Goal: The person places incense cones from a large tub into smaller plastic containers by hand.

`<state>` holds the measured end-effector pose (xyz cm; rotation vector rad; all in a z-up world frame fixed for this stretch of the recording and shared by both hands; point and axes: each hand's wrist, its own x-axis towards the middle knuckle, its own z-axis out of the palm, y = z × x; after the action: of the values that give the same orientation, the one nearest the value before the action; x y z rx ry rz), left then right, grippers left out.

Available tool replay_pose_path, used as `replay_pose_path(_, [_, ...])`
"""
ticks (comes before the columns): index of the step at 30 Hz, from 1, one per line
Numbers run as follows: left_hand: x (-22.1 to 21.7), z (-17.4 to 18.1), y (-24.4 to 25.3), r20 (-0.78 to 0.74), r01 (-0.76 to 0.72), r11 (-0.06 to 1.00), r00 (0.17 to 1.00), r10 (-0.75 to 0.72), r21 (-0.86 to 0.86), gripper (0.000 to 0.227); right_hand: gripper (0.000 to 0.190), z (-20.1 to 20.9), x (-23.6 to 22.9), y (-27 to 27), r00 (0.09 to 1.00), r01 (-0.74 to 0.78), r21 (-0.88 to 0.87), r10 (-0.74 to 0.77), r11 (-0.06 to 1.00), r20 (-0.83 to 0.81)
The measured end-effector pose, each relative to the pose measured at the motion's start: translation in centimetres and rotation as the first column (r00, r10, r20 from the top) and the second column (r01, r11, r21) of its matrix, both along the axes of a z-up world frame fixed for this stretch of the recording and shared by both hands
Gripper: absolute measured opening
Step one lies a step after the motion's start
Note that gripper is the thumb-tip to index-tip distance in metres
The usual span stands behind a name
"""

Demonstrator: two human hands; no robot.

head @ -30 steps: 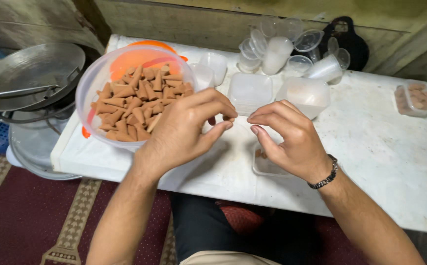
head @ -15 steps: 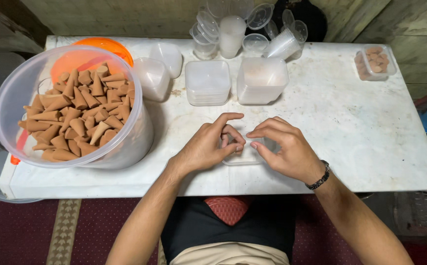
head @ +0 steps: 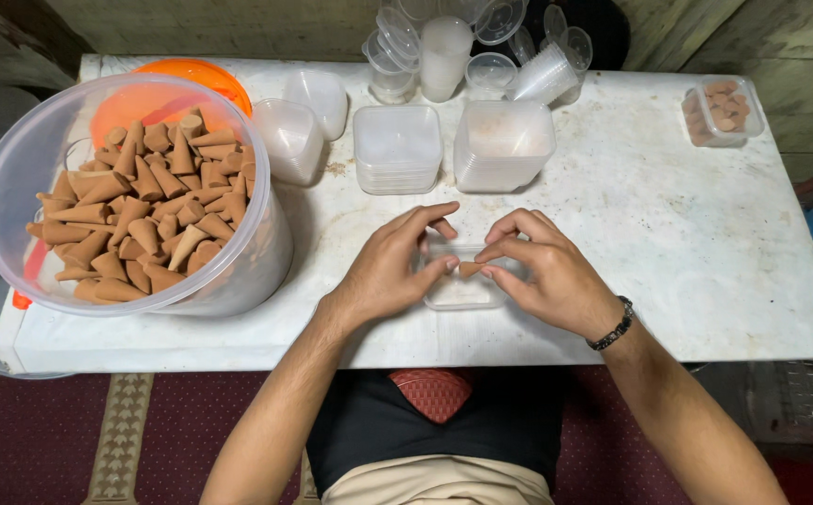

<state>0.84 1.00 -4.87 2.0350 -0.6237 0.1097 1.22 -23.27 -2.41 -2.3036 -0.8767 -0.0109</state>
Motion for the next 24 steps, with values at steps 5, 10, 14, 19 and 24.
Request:
replay_pose_path(5, [0.1,-1.1,0.2,0.023,-0.099,0.982,0.995,0.097,0.16,0.041,0.009,-0.9,-0.1,1.0,0.997,0.063,-0.223,-0.054,0.973,0.048])
replay_pose_path(10, [-0.1,-1.3,-0.1,-0.084,-0.1,0.964,0.989,0.124,0.246,0.032,0.01,-3.0,0.8,1.5,0.999,0.052,-0.31,-0.045,0.949,0.028])
replay_pose_path(14, [-0.1,-1.5,-0.4,-0.153,-0.064,0.964,0.982,0.107,0.258,0.03,0.009,-3.5,1.1,1.8,0.998,0.052,-0.32,-0.059,0.946,-0.012])
replay_pose_path(19, [-0.2,-1.3,-0.5,-0.179,-0.044,0.965,0.98,0.093,0.259,0.03,0.01,-4.0,1.3,1.9,0.998,0.047,-0.298,-0.058,0.954,-0.029])
replay_pose_path(24, [-0.3,-0.9,-0.7,-0.2,-0.034,0.97,0.976,0.083,0.239,0.029,0.01,-4.3,1.6,1.8,0.998,0.036,-0.278,-0.046,0.96,-0.031])
